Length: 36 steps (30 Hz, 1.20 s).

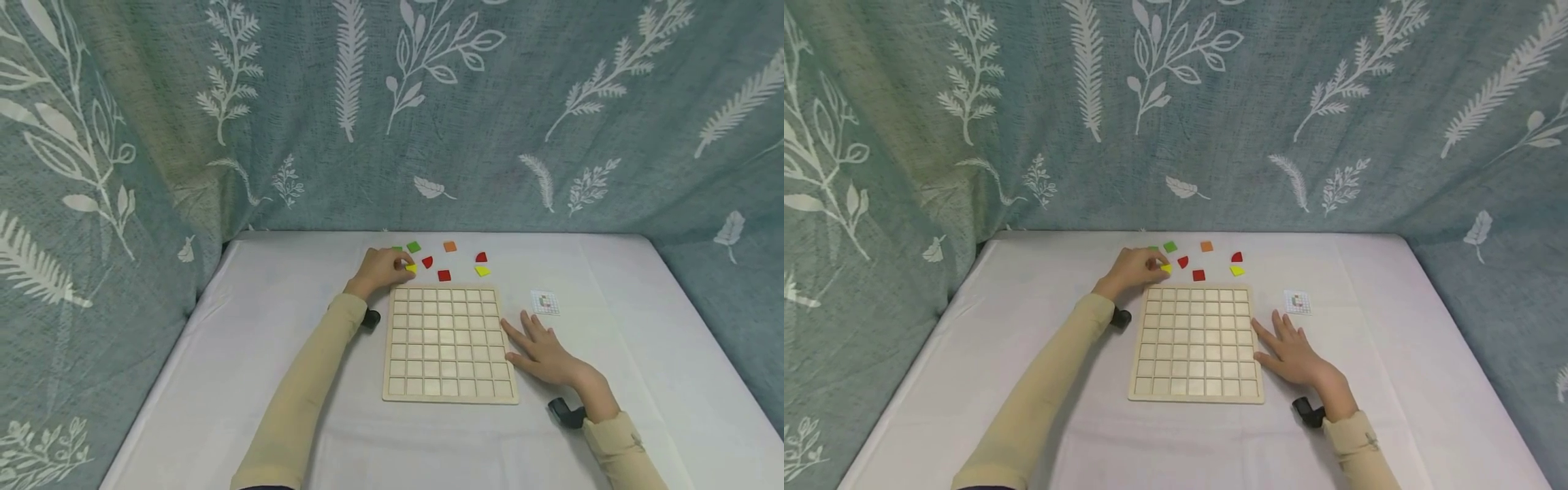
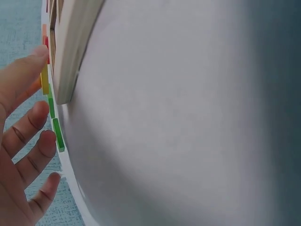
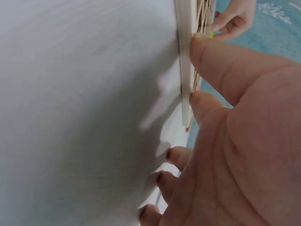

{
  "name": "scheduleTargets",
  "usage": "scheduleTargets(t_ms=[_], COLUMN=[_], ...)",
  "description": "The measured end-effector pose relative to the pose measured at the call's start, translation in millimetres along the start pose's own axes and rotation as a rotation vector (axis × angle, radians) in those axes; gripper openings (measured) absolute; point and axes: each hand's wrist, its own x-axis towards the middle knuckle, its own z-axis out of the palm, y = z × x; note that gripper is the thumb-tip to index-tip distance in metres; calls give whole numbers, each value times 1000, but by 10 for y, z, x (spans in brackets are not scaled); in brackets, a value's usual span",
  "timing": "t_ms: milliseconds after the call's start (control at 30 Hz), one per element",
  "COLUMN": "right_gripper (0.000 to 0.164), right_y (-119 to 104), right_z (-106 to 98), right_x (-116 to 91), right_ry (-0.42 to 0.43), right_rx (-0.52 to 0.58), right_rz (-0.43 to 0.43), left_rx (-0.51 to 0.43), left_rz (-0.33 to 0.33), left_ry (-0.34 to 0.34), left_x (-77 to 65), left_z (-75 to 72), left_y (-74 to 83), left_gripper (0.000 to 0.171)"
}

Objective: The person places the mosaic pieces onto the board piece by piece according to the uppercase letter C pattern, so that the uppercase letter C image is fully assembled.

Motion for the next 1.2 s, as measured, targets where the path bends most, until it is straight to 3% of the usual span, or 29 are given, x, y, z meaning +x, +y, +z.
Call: scheduleTargets(t_ms=[333,700,967,1200], right_gripper=[61,62,63,65], right_y=[62,155,213,209], right_z=[38,80,75,55], right_x=[-1,40,43,53], right_ry=[147,276,242,218], right_rx=[-116,-122,21,54], right_rz=[-76,-103,-67,-36], left_rx=[-10,-2,-8,-41], left_rz=[46,63,60,91], left_ry=[46,89,81,68], left_x=[-149,-262,-344,-411], left_z=[-13,-56,-137,-163], left_y=[-7,43,125,167], left_gripper=[32,30,30,29])
